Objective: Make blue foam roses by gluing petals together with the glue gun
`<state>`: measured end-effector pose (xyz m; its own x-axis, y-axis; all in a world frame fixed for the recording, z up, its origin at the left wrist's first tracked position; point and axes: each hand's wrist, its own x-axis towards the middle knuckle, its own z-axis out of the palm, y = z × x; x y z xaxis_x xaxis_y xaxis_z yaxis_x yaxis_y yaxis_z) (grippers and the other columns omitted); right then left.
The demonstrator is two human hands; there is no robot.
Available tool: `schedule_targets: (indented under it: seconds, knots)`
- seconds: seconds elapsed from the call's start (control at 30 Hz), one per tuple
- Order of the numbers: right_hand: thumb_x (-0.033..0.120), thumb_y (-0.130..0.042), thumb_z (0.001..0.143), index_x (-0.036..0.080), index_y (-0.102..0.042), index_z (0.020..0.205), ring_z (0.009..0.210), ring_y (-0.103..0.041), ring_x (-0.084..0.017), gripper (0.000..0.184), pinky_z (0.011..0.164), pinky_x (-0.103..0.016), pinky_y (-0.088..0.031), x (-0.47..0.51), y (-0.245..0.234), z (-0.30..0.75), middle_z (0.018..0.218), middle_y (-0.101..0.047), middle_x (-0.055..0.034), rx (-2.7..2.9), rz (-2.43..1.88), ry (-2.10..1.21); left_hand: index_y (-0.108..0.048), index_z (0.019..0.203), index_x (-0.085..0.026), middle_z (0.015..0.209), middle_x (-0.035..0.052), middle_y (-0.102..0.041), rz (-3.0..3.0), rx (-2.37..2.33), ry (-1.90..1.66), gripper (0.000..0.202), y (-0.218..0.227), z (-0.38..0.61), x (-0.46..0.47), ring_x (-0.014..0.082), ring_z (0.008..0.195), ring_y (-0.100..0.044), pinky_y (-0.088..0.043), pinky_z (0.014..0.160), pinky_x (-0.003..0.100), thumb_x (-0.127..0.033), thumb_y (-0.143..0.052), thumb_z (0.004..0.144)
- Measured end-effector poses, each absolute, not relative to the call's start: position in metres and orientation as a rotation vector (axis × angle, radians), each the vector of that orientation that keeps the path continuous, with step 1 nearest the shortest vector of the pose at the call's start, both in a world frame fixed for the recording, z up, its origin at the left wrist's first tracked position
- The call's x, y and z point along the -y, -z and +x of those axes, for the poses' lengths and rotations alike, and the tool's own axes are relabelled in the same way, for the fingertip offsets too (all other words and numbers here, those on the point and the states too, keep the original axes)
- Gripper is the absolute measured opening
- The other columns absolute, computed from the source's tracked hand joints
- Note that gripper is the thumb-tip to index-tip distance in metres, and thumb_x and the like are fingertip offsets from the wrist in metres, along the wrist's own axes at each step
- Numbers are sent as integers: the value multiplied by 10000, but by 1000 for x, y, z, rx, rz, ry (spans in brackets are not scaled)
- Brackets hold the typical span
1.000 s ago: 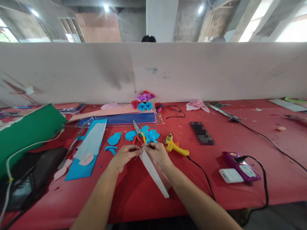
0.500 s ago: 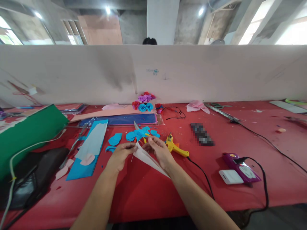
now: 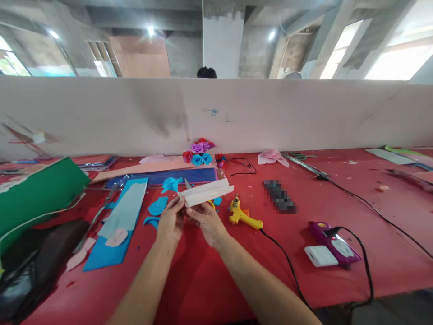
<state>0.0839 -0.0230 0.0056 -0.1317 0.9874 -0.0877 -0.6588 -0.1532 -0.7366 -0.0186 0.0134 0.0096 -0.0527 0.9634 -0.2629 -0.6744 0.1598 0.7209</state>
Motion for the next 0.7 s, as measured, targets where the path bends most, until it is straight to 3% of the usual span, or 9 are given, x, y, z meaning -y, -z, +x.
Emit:
schedule_targets:
  seconds: [0.17, 0.4, 0.7]
  knots:
    - [264, -798, 567, 177, -676, 824, 631, -579, -109, 297, 623, -238, -456, 21, 4, 85, 725, -674, 14, 651, -774, -1467, -691, 733, -148, 667, -16, -681, 464, -853, -1403, 283, -2, -5, -1, 83, 590, -608, -478, 565, 166, -168, -820, 482]
    - [320, -756, 611, 156, -659, 727, 502, -530, -96, 223, 532, -235, -417, 23, 6, 87, 590, -627, 22, 691, -866, -1405, -685, 788, -139, 662, -2, -678, 509, -865, -1354, 334, -3, -6, 0, 98, 530, -583, -427, 468, 194, -189, -818, 486]
    - [359, -690, 669, 149, -615, 630, 422, -488, -77, 227, 424, -207, -317, 22, 6, 91, 520, -591, 21, 794, -937, -1410, -663, 755, -138, 632, -8, -653, 569, -863, -1274, 297, -5, -13, -1, 99, 514, -561, -400, 458, 210, -205, -813, 507]
